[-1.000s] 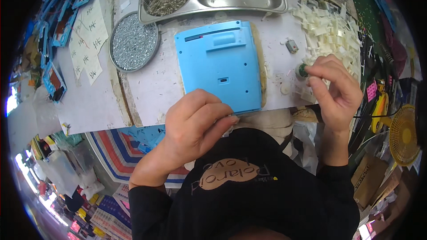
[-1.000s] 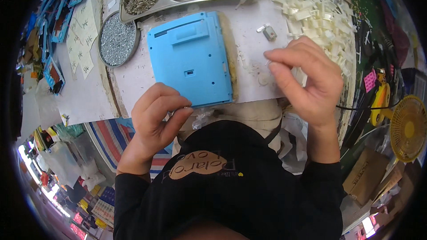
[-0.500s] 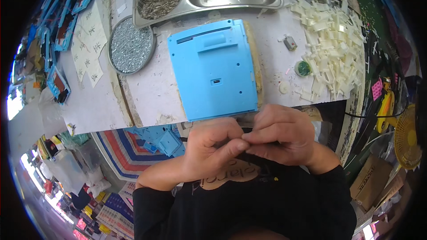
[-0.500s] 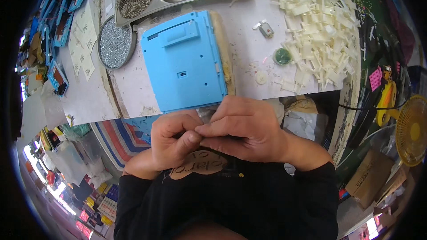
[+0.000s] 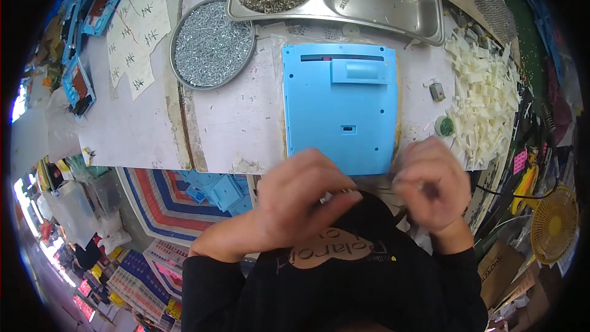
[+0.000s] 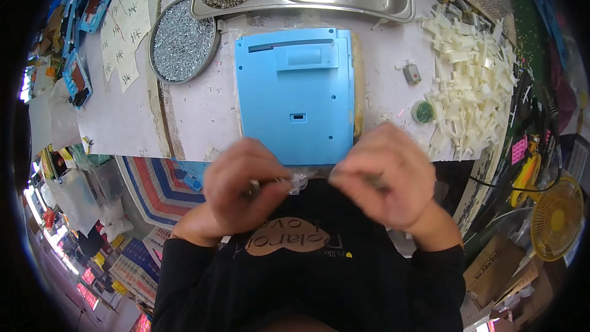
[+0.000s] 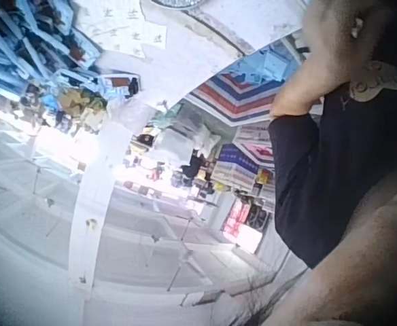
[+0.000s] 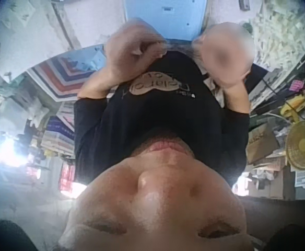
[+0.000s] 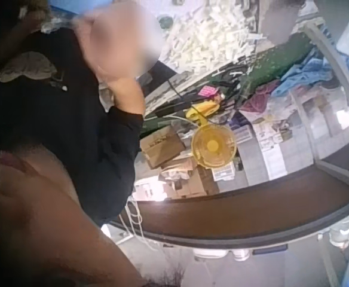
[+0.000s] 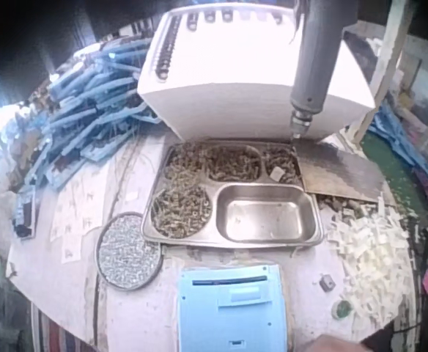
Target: The recorder is assembling an electronic toy, involving soldering wires to a circuit board and using a power screwdriver to secure the plastic housing.
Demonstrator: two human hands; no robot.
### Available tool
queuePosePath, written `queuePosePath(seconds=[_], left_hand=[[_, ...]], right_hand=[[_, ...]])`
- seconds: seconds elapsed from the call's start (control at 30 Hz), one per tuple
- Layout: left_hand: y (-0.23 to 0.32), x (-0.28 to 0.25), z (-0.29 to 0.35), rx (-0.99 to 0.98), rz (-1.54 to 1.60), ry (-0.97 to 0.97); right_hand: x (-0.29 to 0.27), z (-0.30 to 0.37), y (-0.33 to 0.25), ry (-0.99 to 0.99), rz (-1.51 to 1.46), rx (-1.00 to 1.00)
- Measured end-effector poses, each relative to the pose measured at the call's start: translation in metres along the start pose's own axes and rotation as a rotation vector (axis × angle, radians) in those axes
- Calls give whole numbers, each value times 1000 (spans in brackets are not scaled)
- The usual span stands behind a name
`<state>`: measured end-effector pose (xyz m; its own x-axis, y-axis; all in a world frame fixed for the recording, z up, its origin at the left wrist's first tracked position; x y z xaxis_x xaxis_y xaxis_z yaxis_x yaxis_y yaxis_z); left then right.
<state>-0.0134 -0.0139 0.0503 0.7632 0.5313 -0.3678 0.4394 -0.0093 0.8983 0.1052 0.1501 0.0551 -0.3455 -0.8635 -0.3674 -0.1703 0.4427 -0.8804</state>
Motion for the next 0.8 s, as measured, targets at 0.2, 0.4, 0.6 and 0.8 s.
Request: queuePosePath(seconds=[0.2, 0.4, 0.6, 0.8], left_hand=[[-23, -26, 8, -146, -138, 65], [-20, -7, -14, 233, -504, -133], [-26, -8, -7, 213, -494, -143], [-22, -7, -7, 182, -475, -95]], right_hand=[[-8, -19, 12, -61, 159, 18], [-7, -14, 22, 9, -146, 289], [-9, -13, 11, -53, 70, 246], [7, -10, 10, -102, 369, -18]])
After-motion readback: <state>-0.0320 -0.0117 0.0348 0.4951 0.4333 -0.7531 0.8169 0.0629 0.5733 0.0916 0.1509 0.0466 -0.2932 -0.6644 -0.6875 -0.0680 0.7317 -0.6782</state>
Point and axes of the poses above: each hand's wrist, its own z-axis away from the middle knuckle, its own x-axis out of the palm, y = z × x, the point moved 5 cm from there along -z, towards the middle knuckle, and after that the axes turned 3 degrees about -z, right-handed, at the moved point
